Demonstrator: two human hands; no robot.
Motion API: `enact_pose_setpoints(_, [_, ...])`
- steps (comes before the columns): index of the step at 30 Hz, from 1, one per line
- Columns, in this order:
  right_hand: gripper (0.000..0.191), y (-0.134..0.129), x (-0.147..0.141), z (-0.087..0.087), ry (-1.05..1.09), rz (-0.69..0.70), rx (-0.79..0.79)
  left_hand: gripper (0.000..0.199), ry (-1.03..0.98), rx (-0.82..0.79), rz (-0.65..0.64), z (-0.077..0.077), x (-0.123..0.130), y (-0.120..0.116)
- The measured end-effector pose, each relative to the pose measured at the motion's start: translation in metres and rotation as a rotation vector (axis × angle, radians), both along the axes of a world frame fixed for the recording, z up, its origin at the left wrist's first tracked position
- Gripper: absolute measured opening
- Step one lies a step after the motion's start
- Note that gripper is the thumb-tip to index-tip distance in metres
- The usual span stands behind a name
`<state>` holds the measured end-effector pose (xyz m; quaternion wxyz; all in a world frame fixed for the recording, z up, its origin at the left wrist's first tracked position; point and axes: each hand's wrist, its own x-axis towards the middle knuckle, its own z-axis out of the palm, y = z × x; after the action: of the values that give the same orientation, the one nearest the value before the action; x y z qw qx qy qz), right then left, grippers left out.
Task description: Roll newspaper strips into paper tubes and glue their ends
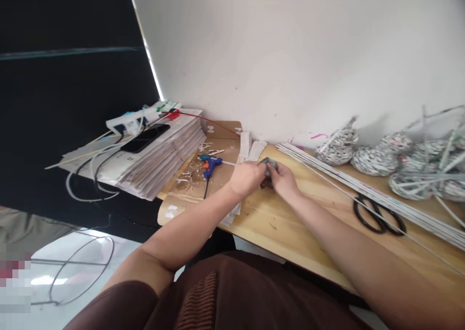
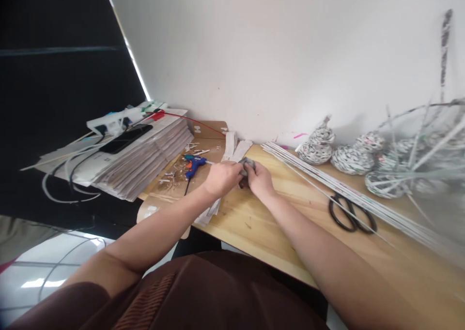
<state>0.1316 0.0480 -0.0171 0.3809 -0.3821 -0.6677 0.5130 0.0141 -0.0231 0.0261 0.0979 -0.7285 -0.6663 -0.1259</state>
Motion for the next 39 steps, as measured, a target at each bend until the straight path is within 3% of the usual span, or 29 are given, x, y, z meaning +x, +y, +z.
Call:
enact_pose_setpoints(4, [0.042, 0.0, 0.007, 0.007, -0.324, -0.104, 0.39, 0.035, -0.09, 0.014, -0.022, 0.002, 0.001, -0.01])
enact_pose_setpoints(8, [0.056, 0.005, 0.019, 0.017, -0.463, -0.176, 0.503, 0.04, -0.444, -0.088, -0.061, -0.002, -0.021, -0.027])
enact_pose_setpoints(12, [0.056, 0.017, 0.031, 0.019, -0.497, -0.239, 0.66, 0.04, -0.556, 0.052, 0.181, -0.009, -0.054, -0.051])
enact_pose_setpoints(16, [0.041, 0.025, 0.036, 0.009, -0.48, -0.184, 0.838, 0.027, -0.57, 0.0, 0.348, -0.015, -0.071, -0.069])
enact_pose_setpoints(20, [0.025, 0.031, 0.035, -0.004, -0.452, -0.07, 0.843, 0.039, -0.473, -0.129, 0.425, -0.018, -0.07, -0.076])
enact_pose_setpoints(22, [0.035, 0.034, 0.034, -0.008, -0.442, -0.052, 0.842, 0.039, -0.443, -0.176, 0.423, -0.02, -0.069, -0.077])
enact_pose_setpoints(25, [0.056, 0.037, 0.033, -0.009, -0.499, -0.154, 0.781, 0.029, -0.441, -0.244, 0.434, -0.021, -0.068, -0.077])
enact_pose_setpoints(30, [0.031, 0.041, 0.035, -0.006, -0.699, -0.088, 0.671, 0.022, -0.446, -0.158, 0.379, -0.019, -0.07, -0.079])
enact_pose_setpoints(32, [0.029, 0.04, 0.035, -0.005, -0.735, -0.11, 0.648, 0.022, -0.447, -0.109, 0.368, -0.017, -0.07, -0.08])
enact_pose_setpoints(39, [0.059, 0.03, 0.036, 0.003, -0.833, -0.152, 0.582, 0.036, -0.355, -0.153, 0.397, -0.021, -0.068, -0.079])
